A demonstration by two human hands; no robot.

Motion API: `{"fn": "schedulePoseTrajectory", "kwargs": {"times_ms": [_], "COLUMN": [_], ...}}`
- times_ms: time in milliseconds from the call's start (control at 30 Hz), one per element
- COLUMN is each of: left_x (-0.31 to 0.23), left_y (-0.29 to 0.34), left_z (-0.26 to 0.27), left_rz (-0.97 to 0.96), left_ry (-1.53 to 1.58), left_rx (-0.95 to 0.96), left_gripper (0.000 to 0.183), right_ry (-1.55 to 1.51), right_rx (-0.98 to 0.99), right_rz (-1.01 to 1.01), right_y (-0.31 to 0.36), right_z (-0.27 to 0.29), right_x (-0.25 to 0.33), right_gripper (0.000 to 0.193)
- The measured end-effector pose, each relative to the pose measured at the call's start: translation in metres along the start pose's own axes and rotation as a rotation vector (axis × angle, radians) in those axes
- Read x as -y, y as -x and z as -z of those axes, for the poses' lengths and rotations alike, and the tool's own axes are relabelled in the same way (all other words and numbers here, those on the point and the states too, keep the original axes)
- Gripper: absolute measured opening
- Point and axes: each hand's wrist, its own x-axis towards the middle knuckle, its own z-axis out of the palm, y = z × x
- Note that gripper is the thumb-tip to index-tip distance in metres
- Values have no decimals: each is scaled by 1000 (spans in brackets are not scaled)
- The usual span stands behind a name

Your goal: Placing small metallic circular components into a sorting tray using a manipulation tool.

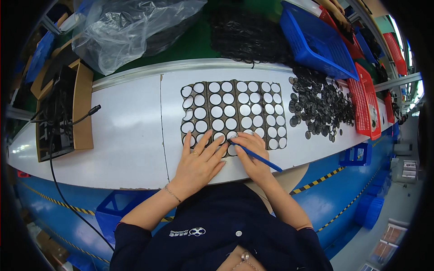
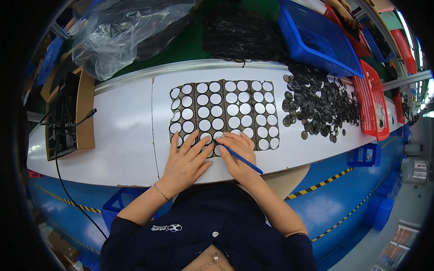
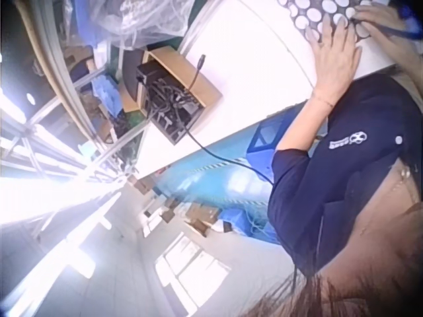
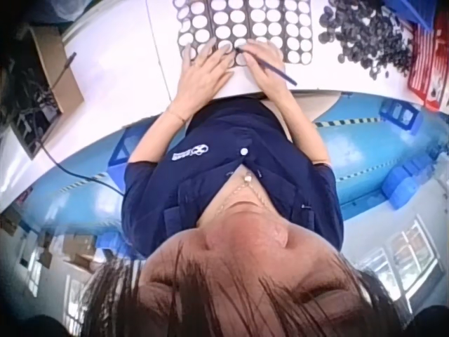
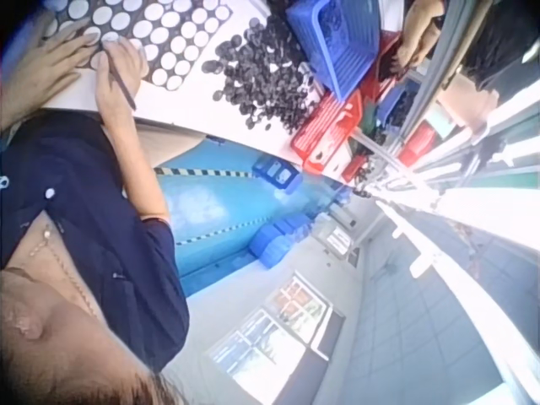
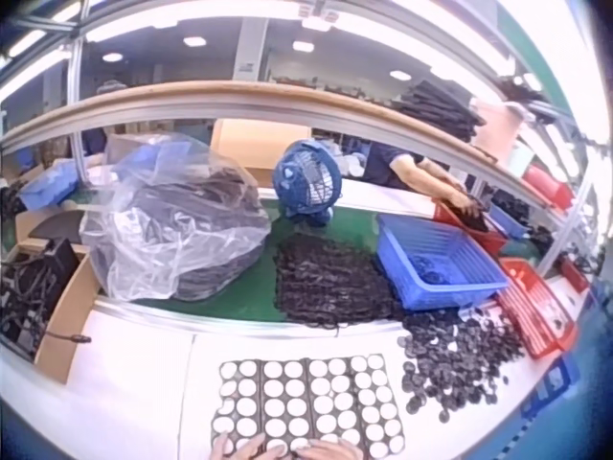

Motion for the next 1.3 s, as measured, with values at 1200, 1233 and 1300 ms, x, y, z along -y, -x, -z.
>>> {"fn": "schedulePoseTrajectory", "kwargs": {"times_ms": [1200,1233,1300], "left_x": [9,9,10], "left_y": [-20,-20,-20], "left_z": [-6,-7,-8], "left_rz": [33,31,30], "left_ry": [-73,-72,-72], "left_rx": [-36,-39,-41], "left_gripper": [45,45,44], "right_ry": [36,37,28], "right_rx": [-17,-14,-21], "right_rz": [70,63,58], "right_y": [-33,-33,-33], "right_z": [-5,-5,-4], "right_x": [-14,-13,-12], "right_gripper": [21,21,21]}}
